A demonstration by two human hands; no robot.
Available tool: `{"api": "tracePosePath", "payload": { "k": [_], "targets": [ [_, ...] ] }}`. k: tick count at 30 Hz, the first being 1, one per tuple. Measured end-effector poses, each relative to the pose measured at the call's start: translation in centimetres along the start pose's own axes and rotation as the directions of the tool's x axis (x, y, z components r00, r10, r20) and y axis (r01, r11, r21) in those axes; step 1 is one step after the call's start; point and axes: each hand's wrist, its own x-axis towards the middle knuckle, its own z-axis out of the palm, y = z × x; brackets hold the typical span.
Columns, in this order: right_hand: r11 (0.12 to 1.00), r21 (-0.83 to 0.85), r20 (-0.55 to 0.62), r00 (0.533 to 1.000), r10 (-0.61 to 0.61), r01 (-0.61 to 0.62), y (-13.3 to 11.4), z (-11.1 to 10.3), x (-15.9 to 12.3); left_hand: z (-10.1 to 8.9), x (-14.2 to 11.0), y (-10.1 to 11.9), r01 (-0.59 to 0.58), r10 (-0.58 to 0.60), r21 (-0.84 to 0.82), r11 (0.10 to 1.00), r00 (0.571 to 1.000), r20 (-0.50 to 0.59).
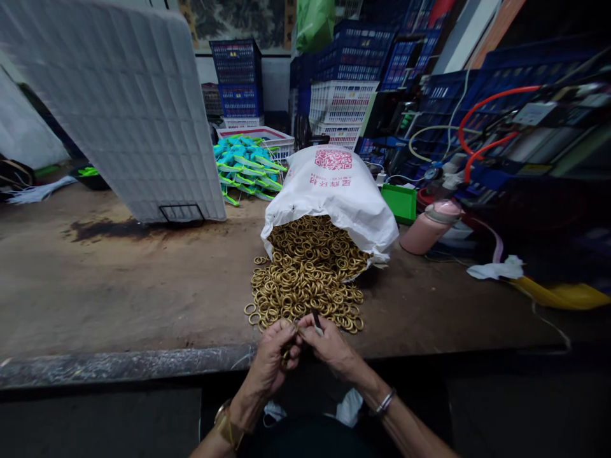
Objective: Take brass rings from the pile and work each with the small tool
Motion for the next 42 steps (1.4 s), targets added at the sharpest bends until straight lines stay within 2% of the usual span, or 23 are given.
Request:
{"api": "tracePosePath", "payload": {
  "k": [3,9,14,18,20,23,28,33,38,42],
  "targets": [
    [0.999,0.036,-0.022,0.999,0.031,-0.03,0.1,-0.1,0.2,-0.1,-0.1,-0.1,-0.002,0.002,0.056,0.998,1.0,0.005],
    [0.982,-0.172,-0.118,0.989,-0.093,0.072,-0.5,-0.5,0.5,-0.1,-0.1,-0.5,-0.03,0.033,0.122,0.992,0.999,-0.024],
    [0.975,-0.21,-0.068,0.994,-0.086,0.07,-1.2,-0.6,0.3,0.0,0.0,-0.6,-0.055,0.073,0.192,0.98,0.993,-0.09],
    [0.987,-0.162,-0.014,1.0,-0.021,0.018,-1.6,-0.8,0.1,0.1,0.0,-0.6,-0.032,0.05,0.239,0.971,0.996,-0.069],
    [0.99,-0.142,-0.011,1.0,-0.006,0.004,-1.6,-0.9,0.1,0.2,-0.1,-0.5,0.005,0.005,0.2,0.98,0.999,-0.052],
    [0.985,-0.173,-0.036,0.999,-0.017,0.011,-1.4,-0.8,0.4,0.3,-0.1,-0.4,0.095,-0.092,0.041,0.995,0.994,-0.064],
    [0.946,-0.296,-0.058,0.987,-0.152,0.129,-0.6,-0.3,0.4,0.4,0.2,-0.6,0.196,-0.223,-0.19,0.962,0.966,-0.131],
    [0.898,-0.391,-0.006,0.975,-0.222,0.202,-0.1,-0.1,-0.2,0.7,0.5,-0.6,0.242,-0.282,-0.258,0.936,0.951,-0.13],
    [0.826,-0.525,-0.029,0.965,-0.259,0.206,0.0,-0.2,-0.3,0.8,0.4,-0.9,0.262,-0.314,-0.282,0.923,0.936,-0.158],
    [0.812,-0.543,-0.033,0.961,-0.274,0.213,0.1,-0.2,-0.2,0.5,0.5,-0.9,0.288,-0.352,-0.298,0.91,0.917,-0.188]
  ]
}}
